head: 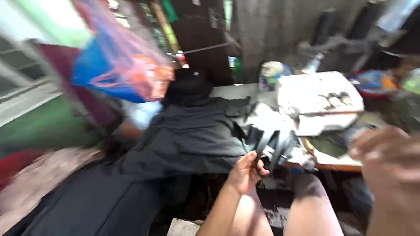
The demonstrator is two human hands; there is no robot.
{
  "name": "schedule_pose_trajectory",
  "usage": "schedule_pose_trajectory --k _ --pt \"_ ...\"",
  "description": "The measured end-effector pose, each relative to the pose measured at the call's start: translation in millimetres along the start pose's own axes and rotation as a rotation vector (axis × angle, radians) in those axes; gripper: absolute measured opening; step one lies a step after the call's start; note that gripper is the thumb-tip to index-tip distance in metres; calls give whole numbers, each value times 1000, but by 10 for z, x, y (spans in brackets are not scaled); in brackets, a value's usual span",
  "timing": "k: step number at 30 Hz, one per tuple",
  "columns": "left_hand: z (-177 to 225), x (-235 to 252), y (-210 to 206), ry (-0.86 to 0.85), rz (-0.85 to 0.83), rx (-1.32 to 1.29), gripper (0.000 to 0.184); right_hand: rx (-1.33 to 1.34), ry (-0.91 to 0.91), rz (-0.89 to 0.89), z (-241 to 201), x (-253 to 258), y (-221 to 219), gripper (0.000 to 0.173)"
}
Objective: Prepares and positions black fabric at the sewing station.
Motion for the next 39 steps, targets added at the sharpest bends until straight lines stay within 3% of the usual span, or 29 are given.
schedule_pose_trajectory --k 4,7,10,12,15,17,20,24,28,32,35,39 --pt "-139 -92 67 76 8 91 20 113 -150 186 385 -196 155 26" --pt "-165 -108 16 76 50 52 13 17 -219 153 550 -358 100 23" --pt "-186 -128 -39 113 5 -2 16 -324 -274 -110 764 -632 -98 20" --pt "-122 -108 -83 110 -91 -53 11 -507 -267 -368 920 -818 -332 32" --pt "107 4 -277 41 -277 0 14 -471 -205 -588 1063 -957 -672 45" --pt "315 111 -436 -42 -320 109 16 -416 -196 -660 1062 -905 -830 41" --pt "657 297 -644 -188 -280 251 23 -334 -242 -651 1074 -784 -902 26" --pt "925 519 -722 -233 -180 -11 29 -334 -421 -469 1066 -816 -857 25" --pt "892 563 -712 -229 -228 -114 26 -344 -599 -350 1107 -892 -894 30" --pt "721 407 -665 -226 -383 -74 33 -334 -544 -311 1125 -802 -957 30" --pt "630 183 -594 -151 -556 -11 28 -287 -405 -377 1120 -685 -984 26" --pt "514 -28 -494 -33 -637 198 30 -355 -234 -506 1101 -664 -973 25"
Point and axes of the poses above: each hand's wrist, its own x-axis towards the middle knuckle, its own y-axis out of the back of the hand, z = x × y, the point moved 4 cm from there along x, towards the middle knuckle, and after that the axes turned 13 degrees about -x, right-handed, at the moved point
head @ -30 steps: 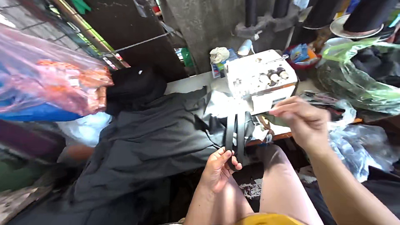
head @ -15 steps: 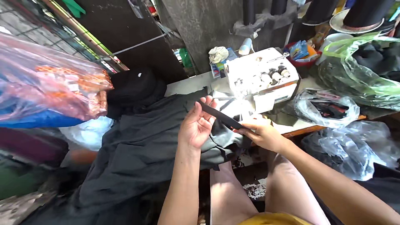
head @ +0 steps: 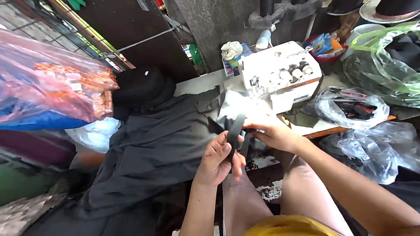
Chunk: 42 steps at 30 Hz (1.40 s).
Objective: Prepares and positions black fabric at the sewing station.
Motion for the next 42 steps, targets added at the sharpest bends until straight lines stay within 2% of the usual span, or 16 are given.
schedule_pose_trajectory --k 7,11,13,15,17,19,21,22,24,25,27,29,30,32,36,42 --pt "-164 -4 -29 179 -98 96 27 -78 101 -169 -114 -197 -16 27" --pt "-195 151 19 144 -143 60 24 50 50 -86 -524 -555 13 19" --pt "-214 248 129 107 -138 195 26 177 -63 -3 -754 -753 4 18" --pt "-228 370 298 5 -44 712 29 316 -168 16 -915 -926 -47 23" --pt "-220 471 498 -2 49 1501 30 439 -303 -17 -978 -1065 -105 30" --pt "-100 518 642 267 55 2003 34 530 -463 -15 -993 -1154 -128 38" --pt "251 574 477 823 206 2202 45 481 -480 8 -1021 -1142 -70 37" --pt "446 582 365 905 309 2252 47 439 -436 28 -1035 -1090 -13 33" --pt "767 480 188 550 376 2357 38 411 -313 85 -1035 -878 152 23" --pt "881 387 61 375 282 2362 31 412 -256 130 -1022 -723 252 21" --pt "952 142 -275 127 -133 2196 22 410 -155 241 -979 -383 423 19" --pt "805 -71 -632 77 -485 1869 34 404 -94 303 -942 -92 453 20" --pt "698 -141 -769 77 -552 1759 36 383 -89 295 -949 5 400 20" --pt "594 -204 -888 65 -527 1790 37 304 -100 210 -1020 67 255 20" --pt "726 -120 -777 22 -278 1983 30 126 -173 76 -1138 -162 202 26" --pt "301 -76 -792 -226 -510 1814 31 318 -244 11 -1131 -593 258 25"
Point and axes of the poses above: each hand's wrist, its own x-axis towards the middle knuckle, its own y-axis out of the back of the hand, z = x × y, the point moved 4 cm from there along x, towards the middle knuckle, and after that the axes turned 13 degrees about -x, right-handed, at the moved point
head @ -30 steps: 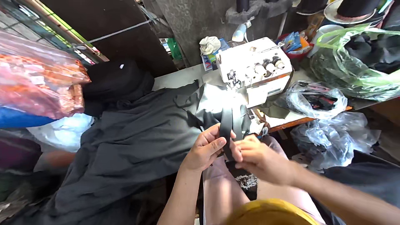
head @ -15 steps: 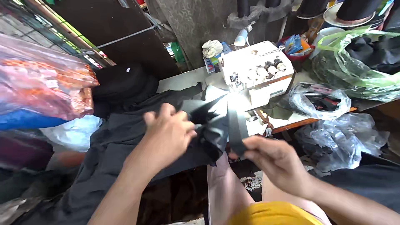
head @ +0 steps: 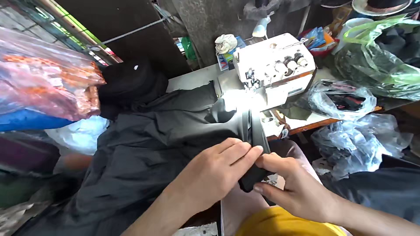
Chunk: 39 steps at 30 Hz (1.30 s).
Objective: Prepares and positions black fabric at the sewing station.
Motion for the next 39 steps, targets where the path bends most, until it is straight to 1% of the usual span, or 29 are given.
schedule_pose_trajectory --k 2,3,5,7,9,11,12,14,16,17,18,20,21,24,27,31,33,34,36,38,39 --pt "-35 74 -128 1 -39 -40 33 62 6 -39 19 -53 47 18" --pt "-70 72 -170 10 -67 2 31 75 17 -51 23 -65 56 16" --pt "-95 56 -162 28 -95 120 23 58 72 -55 27 -54 47 19" --pt "-114 -6 -80 61 -116 174 16 -21 192 6 55 32 41 23" --pt "-178 -131 36 129 -100 209 25 -221 285 37 179 200 52 25" --pt "-261 -282 160 242 -29 282 39 -431 249 -19 438 410 48 22" --pt "-300 -348 206 307 9 311 46 -473 218 -55 550 498 35 20" --pt "-368 -445 241 410 82 339 52 -427 215 -61 561 617 -15 20" --pt "-394 -507 228 467 126 322 50 -279 242 -39 357 667 -99 15" --pt "-395 -526 215 475 135 300 45 -217 253 -28 260 671 -151 15" --pt "-393 -540 203 473 138 280 41 -182 265 -4 204 673 -194 19" --pt "-383 -563 188 462 130 248 38 -197 288 53 235 695 -206 30" --pt "-381 -575 184 452 121 239 38 -240 286 66 311 719 -176 32" --pt "-378 -616 173 430 85 213 41 -388 281 78 618 827 -6 32" --pt "-380 -632 164 409 69 181 41 -429 287 52 801 925 138 31" --pt "-361 -626 163 398 85 160 41 -405 307 73 809 1032 202 35" --pt "-283 -560 214 430 73 122 46 -423 320 70 771 1095 191 35" --pt "-262 -548 226 437 68 109 47 -418 311 44 764 1128 174 36" --pt "-312 -628 194 411 75 142 43 -402 244 -78 769 1196 134 34" --pt "-345 -692 179 384 84 174 40 -354 154 -231 735 1254 91 26" --pt "-340 -708 186 381 88 184 38 -330 138 -275 692 1271 66 20"
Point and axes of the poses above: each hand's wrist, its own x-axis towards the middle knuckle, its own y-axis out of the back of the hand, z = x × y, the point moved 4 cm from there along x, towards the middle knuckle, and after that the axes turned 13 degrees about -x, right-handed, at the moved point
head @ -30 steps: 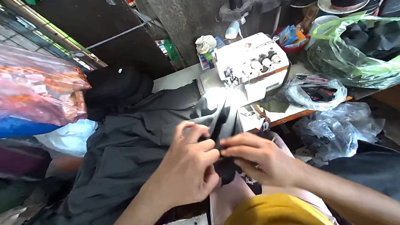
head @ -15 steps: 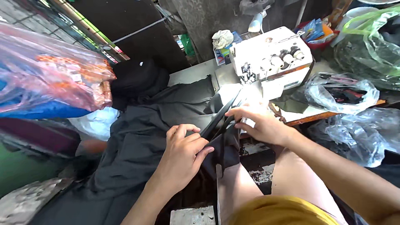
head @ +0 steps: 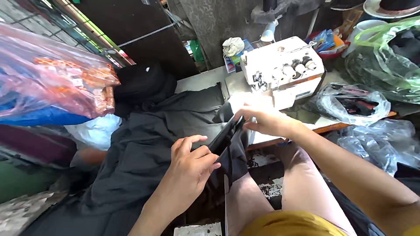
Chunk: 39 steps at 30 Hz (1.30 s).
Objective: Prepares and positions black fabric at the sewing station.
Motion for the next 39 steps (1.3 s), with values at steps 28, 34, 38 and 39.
schedule_pose_trajectory --k 28,34,38,39 --pt "-249 883 -527 79 -33 240 50 339 -479 577 592 -965 -468 13" --pt "-199 869 -150 95 -8 297 51 169 -647 447 913 -557 -278 20" --pt "-129 753 -152 82 99 317 40 -23 -623 320 941 -350 -91 24" --pt "-96 710 -165 69 122 301 40 -56 -570 294 932 -312 -63 24"
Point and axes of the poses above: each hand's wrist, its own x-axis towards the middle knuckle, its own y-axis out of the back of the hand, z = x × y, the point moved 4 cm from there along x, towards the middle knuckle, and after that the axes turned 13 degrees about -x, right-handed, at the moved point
